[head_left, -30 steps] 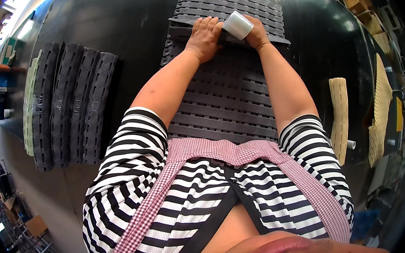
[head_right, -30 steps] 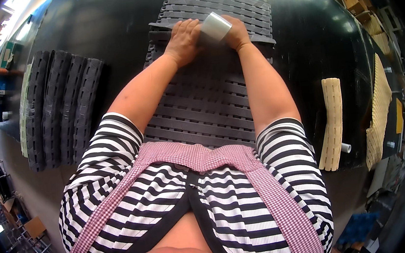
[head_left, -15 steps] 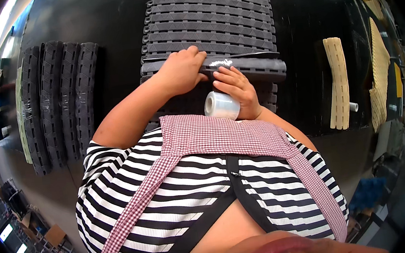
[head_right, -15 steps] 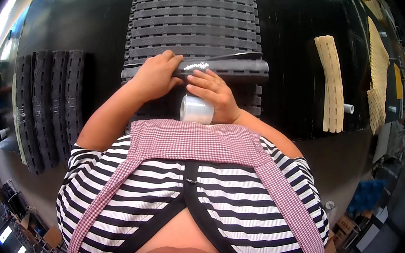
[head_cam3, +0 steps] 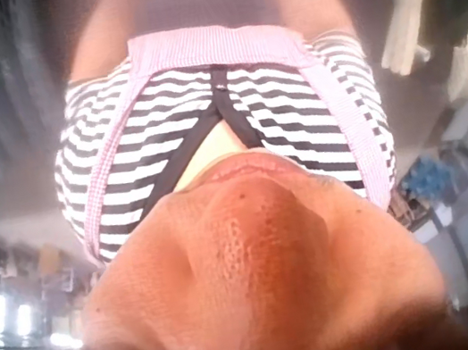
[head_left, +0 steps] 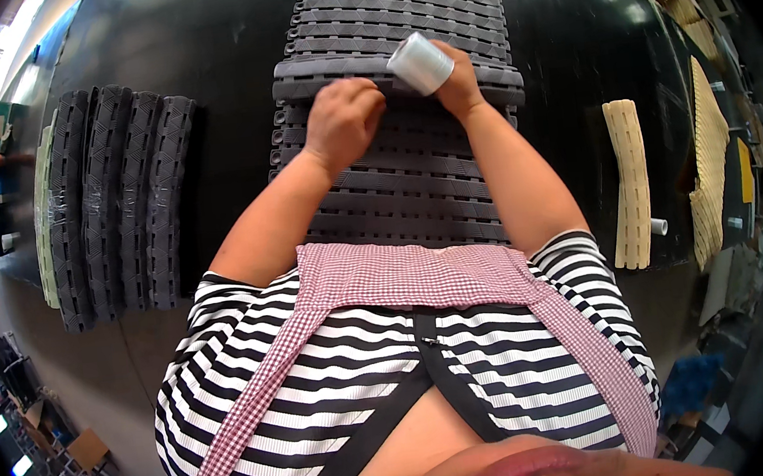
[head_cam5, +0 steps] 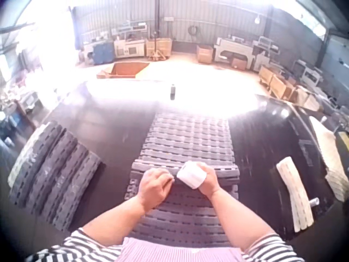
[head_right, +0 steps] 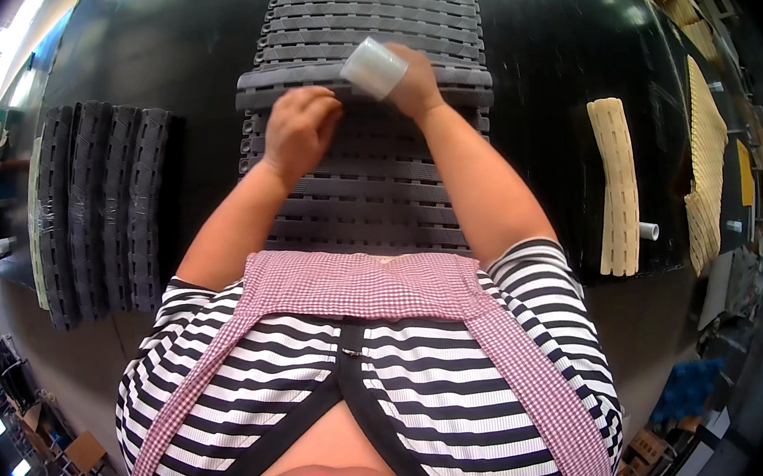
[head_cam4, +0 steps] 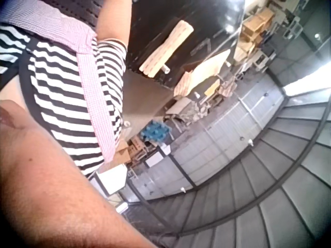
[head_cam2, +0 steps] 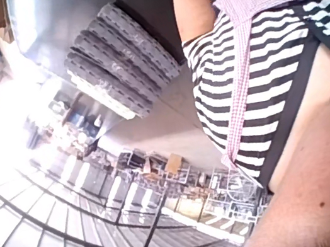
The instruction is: The person rolls individual grey plastic mats and secures each one with a small piece of clear tape from a hand-held roll.
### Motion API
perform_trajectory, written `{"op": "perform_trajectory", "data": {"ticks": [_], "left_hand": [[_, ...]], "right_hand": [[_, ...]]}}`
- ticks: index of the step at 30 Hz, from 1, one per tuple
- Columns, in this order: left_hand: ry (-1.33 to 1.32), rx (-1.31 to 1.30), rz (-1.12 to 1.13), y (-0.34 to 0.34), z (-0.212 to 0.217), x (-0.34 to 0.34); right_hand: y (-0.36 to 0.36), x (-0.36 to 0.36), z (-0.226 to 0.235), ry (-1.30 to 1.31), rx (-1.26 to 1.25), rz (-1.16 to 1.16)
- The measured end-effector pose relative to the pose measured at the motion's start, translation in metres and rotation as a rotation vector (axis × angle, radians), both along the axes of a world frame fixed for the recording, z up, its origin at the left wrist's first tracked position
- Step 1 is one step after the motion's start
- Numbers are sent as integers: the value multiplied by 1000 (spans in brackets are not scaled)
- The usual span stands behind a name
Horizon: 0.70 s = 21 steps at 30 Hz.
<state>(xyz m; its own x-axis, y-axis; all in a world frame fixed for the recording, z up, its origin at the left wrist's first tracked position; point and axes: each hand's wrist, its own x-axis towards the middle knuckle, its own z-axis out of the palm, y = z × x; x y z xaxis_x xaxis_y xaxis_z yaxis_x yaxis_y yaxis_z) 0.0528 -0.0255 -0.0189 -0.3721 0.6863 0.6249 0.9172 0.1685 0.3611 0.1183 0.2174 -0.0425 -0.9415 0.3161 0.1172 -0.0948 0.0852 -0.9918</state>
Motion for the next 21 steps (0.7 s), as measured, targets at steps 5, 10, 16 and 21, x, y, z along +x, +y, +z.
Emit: {"op": "perform_trajectory", "data": {"ticks": [5,10,16,21], "left_hand": [[108,-271,101,29,-19,-14],[-42,-395,133,80,-12,-83],[65,-584,158,109,-9,-114],[-74,-709,186,117,28,-108]], "right_hand": [[25,-51,23,145,-20,8],[21,-44,0,155,-210,78],[-2,-40,11,236,791,-108],[-14,36,35,-10,-428,356]]}}
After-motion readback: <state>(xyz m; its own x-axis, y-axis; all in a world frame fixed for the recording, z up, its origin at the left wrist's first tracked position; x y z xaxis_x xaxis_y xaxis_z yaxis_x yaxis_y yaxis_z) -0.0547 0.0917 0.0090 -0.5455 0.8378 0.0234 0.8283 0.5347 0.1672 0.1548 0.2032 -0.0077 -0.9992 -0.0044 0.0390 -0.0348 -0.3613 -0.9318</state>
